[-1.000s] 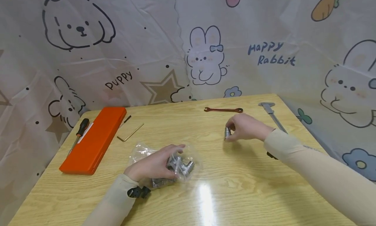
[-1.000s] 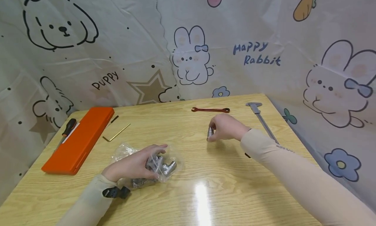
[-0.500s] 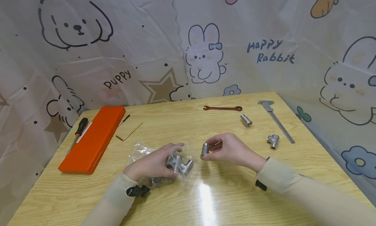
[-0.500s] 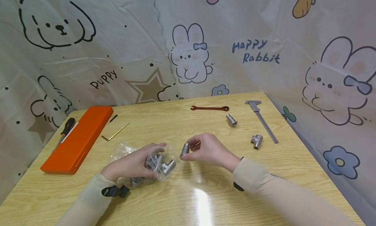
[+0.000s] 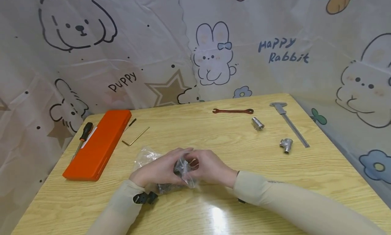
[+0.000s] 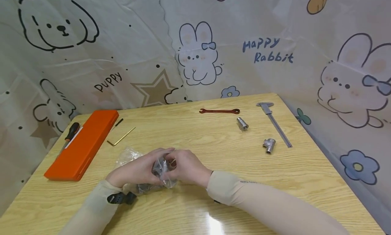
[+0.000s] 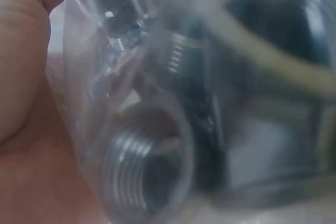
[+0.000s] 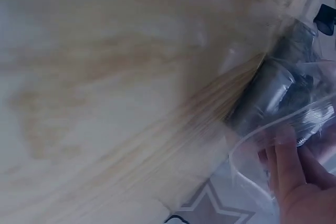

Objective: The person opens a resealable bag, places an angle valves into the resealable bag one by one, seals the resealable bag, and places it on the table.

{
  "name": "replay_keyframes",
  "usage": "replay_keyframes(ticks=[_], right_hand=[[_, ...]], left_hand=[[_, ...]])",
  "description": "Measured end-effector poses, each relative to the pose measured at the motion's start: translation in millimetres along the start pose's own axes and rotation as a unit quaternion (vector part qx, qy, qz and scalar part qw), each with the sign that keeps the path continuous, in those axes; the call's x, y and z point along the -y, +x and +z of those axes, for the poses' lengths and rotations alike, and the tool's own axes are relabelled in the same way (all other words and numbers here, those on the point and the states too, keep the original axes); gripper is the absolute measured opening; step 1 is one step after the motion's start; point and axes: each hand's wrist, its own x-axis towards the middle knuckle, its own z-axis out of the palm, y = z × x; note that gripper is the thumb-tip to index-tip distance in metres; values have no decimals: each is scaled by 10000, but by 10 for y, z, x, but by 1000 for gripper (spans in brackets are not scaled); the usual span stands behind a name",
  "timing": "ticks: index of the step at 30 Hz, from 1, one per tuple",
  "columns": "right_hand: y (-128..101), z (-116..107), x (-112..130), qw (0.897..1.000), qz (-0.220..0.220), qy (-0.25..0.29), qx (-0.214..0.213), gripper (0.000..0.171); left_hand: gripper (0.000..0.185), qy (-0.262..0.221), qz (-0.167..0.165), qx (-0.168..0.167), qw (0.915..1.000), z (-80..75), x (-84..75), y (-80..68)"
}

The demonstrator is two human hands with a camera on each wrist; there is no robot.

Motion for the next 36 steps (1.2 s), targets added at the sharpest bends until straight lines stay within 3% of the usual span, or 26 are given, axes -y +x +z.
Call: replay_keyframes(ticks=[7, 13, 18, 21, 25, 31, 36], right_hand=[[35, 71, 65, 9938, -7, -1084, -268, 59], [-19, 5, 58, 9862, 185, -1648, 5, 60], [-78, -158, 31, 9841, 94, -1749, 309, 57], [-127, -378, -2, 9816, -86, -1859, 435, 56], [-182, -850, -110, 9714, -158, -2317, 499, 56], [-185, -1660, -483, 9572, 383, -2774, 727, 68], [-159, -2044, -879, 9459, 943, -2898, 1111, 76]], left_hand=[[100, 295, -29, -86, 9995, 1, 8, -12], [104, 151, -185, -80, 9997, 4, 15, -39], [106, 100, -187, -80, 9997, 6, 26, -46], [106, 110, -174, -13, 9998, 11, 21, -31], [106, 75, -297, 63, 9995, 1, -5, -7], [106, 95, -329, 68, 9994, -13, -15, 1], [106, 60, -319, 108, 9994, -9, -9, -6]])
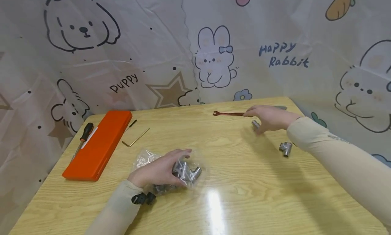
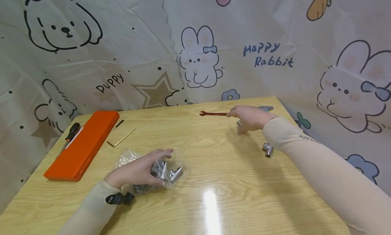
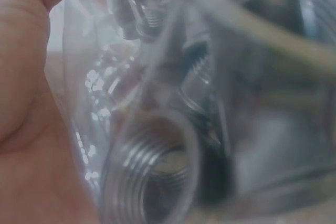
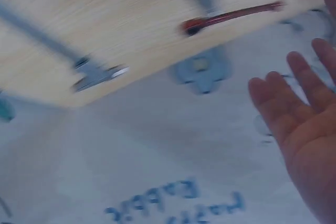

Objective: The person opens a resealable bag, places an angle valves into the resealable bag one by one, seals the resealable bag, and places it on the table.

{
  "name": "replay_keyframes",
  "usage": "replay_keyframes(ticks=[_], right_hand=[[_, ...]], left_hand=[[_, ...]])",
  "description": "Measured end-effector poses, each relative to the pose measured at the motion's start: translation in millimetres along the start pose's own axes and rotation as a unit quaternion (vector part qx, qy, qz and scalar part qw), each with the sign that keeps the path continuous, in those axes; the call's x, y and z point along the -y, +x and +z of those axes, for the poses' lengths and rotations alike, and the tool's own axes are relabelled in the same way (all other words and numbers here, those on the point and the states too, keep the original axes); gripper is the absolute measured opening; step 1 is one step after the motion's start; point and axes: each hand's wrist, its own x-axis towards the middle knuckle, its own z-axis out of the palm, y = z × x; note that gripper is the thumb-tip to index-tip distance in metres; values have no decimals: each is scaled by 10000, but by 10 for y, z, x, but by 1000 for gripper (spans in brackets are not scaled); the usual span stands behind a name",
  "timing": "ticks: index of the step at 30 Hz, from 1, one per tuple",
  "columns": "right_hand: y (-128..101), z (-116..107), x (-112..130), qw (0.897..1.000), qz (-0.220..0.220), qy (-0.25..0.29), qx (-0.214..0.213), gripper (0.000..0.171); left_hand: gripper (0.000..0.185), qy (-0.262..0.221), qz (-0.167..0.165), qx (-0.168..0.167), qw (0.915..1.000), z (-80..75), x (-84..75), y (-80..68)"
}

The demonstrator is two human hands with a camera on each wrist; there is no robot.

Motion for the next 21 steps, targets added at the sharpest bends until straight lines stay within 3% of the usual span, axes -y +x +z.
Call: replay_keyframes(ticks=[7, 21], right_hand=[[94, 151, -376, 9984, 29, -395, 400, 78], [260, 243, -583, 9979, 401, -91, 509, 66]], left_hand=[[105, -91, 107, 2, 9999, 2, -4, 0], [105, -43, -12, 36, 10000, -2, 10, -8]])
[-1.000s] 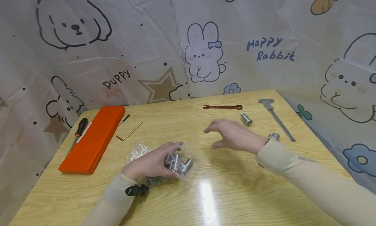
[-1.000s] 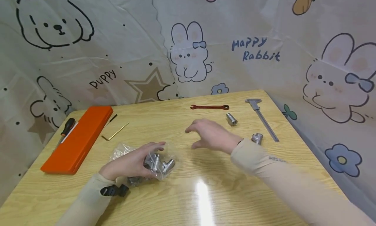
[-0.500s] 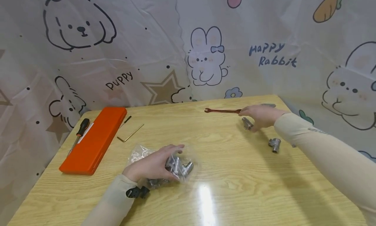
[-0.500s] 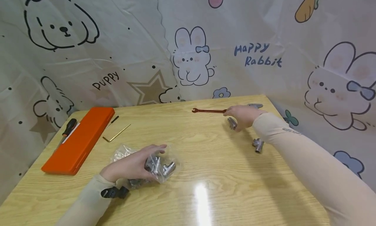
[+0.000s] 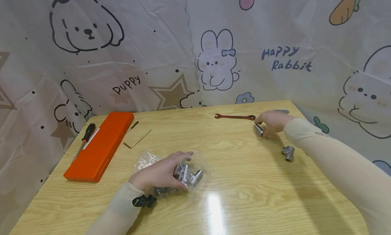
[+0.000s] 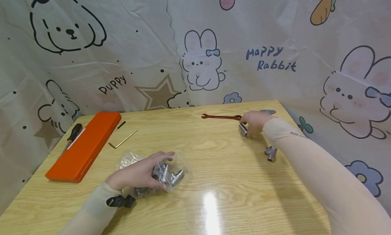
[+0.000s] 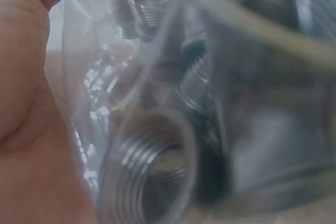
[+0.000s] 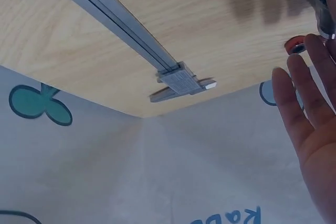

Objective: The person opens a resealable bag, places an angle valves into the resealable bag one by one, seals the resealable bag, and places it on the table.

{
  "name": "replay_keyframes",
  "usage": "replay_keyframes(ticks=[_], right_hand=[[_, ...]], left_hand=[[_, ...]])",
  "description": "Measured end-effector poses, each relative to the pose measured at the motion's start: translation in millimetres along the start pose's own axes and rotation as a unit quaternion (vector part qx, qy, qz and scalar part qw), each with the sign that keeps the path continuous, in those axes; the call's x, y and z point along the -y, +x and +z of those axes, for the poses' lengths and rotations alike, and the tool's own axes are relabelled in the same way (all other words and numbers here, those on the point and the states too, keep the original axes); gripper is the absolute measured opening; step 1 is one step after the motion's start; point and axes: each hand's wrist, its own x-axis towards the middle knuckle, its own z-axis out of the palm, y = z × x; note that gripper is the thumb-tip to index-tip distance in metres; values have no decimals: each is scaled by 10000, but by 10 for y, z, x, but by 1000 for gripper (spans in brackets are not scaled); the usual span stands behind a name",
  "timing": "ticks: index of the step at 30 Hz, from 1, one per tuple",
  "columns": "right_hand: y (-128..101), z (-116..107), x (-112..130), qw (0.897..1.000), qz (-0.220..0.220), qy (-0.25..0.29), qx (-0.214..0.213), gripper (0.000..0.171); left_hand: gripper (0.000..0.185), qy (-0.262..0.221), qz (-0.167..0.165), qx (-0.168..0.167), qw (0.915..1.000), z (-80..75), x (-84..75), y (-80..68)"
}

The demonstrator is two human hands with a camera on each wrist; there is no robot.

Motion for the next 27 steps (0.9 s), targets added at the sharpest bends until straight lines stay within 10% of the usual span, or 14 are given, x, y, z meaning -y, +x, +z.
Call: replay_keyframes(ticks=[11, 27], right_hand=[[-77, 175, -20, 9919, -255, 1223, -240, 54], [-412, 532, 1142, 8879, -1217, 4352, -862, 58]], left_hand=[[103, -35, 0, 20, 10000, 28, -18, -11], [105, 93, 14, 11, 10000, -12, -29, -2]])
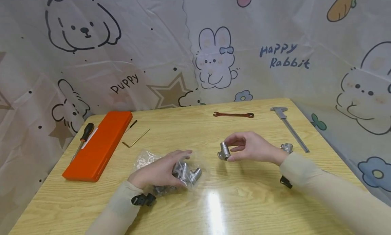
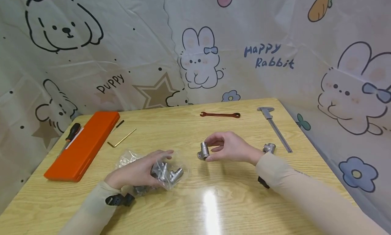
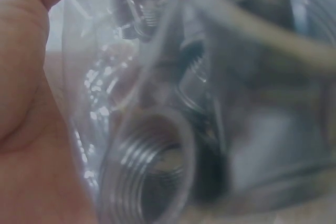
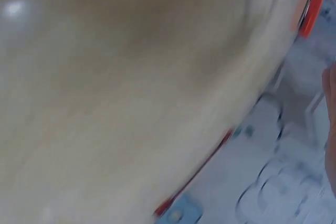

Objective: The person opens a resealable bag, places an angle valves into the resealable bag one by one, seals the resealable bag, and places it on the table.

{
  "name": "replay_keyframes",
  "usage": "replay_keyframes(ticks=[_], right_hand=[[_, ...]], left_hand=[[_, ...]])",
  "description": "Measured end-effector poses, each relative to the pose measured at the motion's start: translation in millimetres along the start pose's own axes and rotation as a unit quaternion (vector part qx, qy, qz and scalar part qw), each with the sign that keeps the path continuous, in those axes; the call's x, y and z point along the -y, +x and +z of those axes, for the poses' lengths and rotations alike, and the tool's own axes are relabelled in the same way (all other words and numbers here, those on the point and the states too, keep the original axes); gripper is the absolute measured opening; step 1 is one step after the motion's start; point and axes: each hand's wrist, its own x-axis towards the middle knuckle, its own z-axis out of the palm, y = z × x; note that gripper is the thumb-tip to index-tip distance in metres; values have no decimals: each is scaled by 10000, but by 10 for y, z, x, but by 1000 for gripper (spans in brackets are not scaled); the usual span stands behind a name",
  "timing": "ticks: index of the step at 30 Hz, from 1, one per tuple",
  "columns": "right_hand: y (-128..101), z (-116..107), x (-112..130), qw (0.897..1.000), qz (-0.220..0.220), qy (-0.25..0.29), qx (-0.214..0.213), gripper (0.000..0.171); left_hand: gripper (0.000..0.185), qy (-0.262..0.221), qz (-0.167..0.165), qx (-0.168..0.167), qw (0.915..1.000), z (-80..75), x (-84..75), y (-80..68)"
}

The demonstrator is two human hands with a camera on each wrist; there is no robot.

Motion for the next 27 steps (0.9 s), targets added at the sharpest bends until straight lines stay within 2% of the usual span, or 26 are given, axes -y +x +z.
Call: replay_keyframes(ticks=[5, 8, 16, 27], right_hand=[[-13, 360, 90, 9989, -209, 411, 126, 57], [11, 523, 112, 9978, -175, 600, 208, 56], [124, 795, 197, 9951, -107, 929, 323, 52], [348, 1082, 293, 9989, -67, 400, 223, 55]], left_hand=[[104, -39, -39, 7, 10000, -12, -1, 10], [104, -70, -19, -12, 10000, -12, 4, 15], [104, -93, -57, -18, 9999, -12, 6, 28], [106, -93, 2, -120, 9999, -5, 14, -12]])
